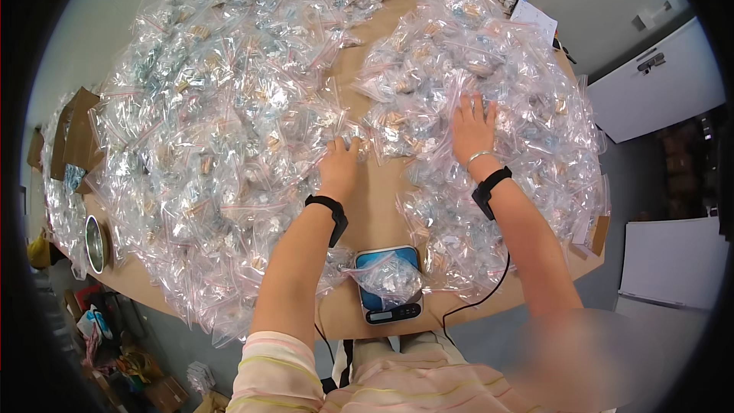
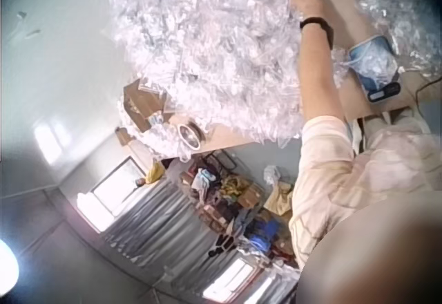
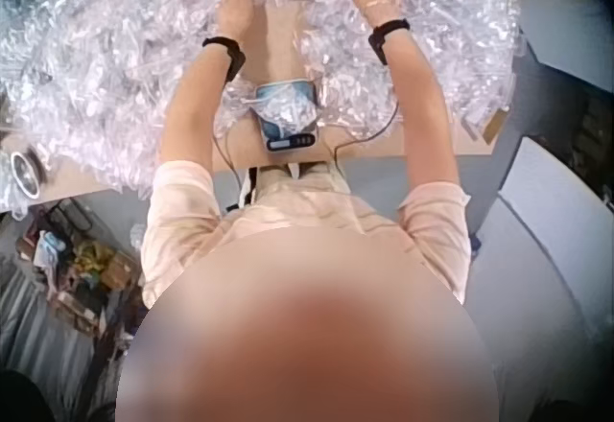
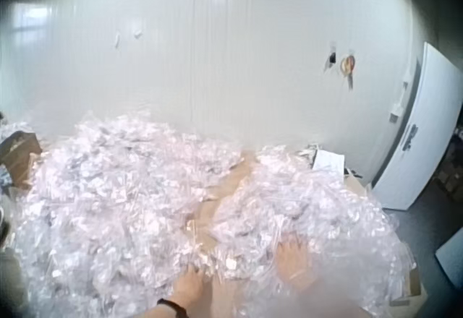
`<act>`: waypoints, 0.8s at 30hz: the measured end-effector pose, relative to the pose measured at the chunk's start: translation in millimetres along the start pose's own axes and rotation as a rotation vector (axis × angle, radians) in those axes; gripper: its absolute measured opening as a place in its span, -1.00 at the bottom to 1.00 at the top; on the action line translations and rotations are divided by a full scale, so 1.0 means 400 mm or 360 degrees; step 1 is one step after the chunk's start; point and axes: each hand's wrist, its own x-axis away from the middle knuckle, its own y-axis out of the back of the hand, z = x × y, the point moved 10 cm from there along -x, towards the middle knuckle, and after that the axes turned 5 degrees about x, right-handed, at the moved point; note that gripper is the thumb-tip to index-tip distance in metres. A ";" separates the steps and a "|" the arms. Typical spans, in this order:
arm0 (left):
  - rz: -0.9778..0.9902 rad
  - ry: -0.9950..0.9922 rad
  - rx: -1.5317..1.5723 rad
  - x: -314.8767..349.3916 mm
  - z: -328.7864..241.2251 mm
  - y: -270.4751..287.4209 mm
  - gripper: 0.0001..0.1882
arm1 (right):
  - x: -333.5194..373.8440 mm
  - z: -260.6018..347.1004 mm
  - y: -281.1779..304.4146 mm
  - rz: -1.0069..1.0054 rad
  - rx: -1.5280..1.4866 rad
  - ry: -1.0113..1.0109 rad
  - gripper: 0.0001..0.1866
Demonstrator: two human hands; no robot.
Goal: Weighing small plastic bags containing metal parts on a digital scale and organizing them.
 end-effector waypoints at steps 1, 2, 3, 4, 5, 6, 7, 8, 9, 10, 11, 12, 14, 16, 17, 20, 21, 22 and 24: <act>-0.0002 -0.0001 -0.0002 -0.001 -0.001 0.000 -0.45 | 0.003 0.014 0.005 -0.0031 0.0047 -0.0008 -0.54; 0.0021 0.0000 -0.0046 -0.003 -0.007 -0.003 -0.52 | 0.002 0.017 0.006 -0.0033 0.0047 -0.0012 -0.54; 0.0043 0.0000 -0.0089 -0.005 -0.010 -0.005 -0.60 | 0.002 0.017 0.007 -0.0023 0.0009 -0.0022 -0.53; 0.0051 0.0011 -0.0088 0.006 0.006 -0.021 -0.60 | 0.008 0.027 0.008 -0.0007 -0.0034 -0.0014 -0.51; -0.0023 -0.0098 -0.0182 0.019 0.014 -0.021 -0.67 | 0.009 0.047 0.054 -0.0009 -0.0045 0.0012 -0.51; -0.0093 -0.0205 -0.0277 0.039 0.022 -0.025 -0.74 | 0.013 0.065 0.079 0.0128 -0.0138 0.0047 -0.51; -0.0085 -0.0196 -0.0268 0.049 0.016 -0.023 -0.74 | 0.022 0.065 0.099 0.0273 -0.0216 0.0065 -0.51; -0.0175 -0.0174 -0.0187 0.061 -0.002 0.009 -0.75 | 0.039 0.059 0.109 0.0284 -0.0212 0.0074 -0.51; -0.0259 -0.0146 -0.0106 0.077 -0.009 0.039 -0.75 | 0.061 0.068 0.151 0.0082 -0.0443 0.0179 -0.53; -0.0239 -0.0140 -0.0096 0.091 -0.015 0.067 -0.75 | 0.091 0.066 0.199 -0.0115 -0.0675 0.0274 -0.56; -0.0330 -0.0151 0.0201 0.116 -0.010 0.116 -0.77 | 0.118 0.061 0.212 -0.0077 -0.0681 0.0285 -0.56; -0.0410 -0.0150 0.0502 0.151 -0.002 0.155 -0.79 | 0.153 0.057 0.248 -0.0115 -0.1080 0.0362 -0.59; -0.0411 -0.0007 0.1086 0.204 0.045 0.182 -0.82 | 0.229 0.055 0.297 -0.0102 -0.1499 0.0431 -0.63; -0.0395 0.0238 0.2047 0.284 0.097 0.205 -0.81 | 0.310 0.083 0.309 0.0085 -0.1570 0.0557 -0.67; -0.0344 0.0347 0.2433 0.329 0.108 0.231 -0.78 | 0.343 0.093 0.312 0.0094 -0.1579 0.0557 -0.67; -0.0424 0.0398 0.2638 0.493 0.168 0.330 -0.77 | 0.456 0.178 0.298 0.0250 -0.1695 0.0706 -0.67; -0.0492 0.0408 0.2791 0.540 0.164 0.367 -0.75 | 0.483 0.200 0.304 0.0252 -0.1772 0.0750 -0.66; -0.0497 0.0422 0.2786 0.598 0.180 0.371 -0.75 | 0.510 0.225 0.310 0.0251 -0.1855 0.0802 -0.65; -0.0386 0.0727 0.3116 0.711 0.220 0.334 -0.62 | 0.557 0.271 0.298 0.0251 -0.1827 0.0823 -0.51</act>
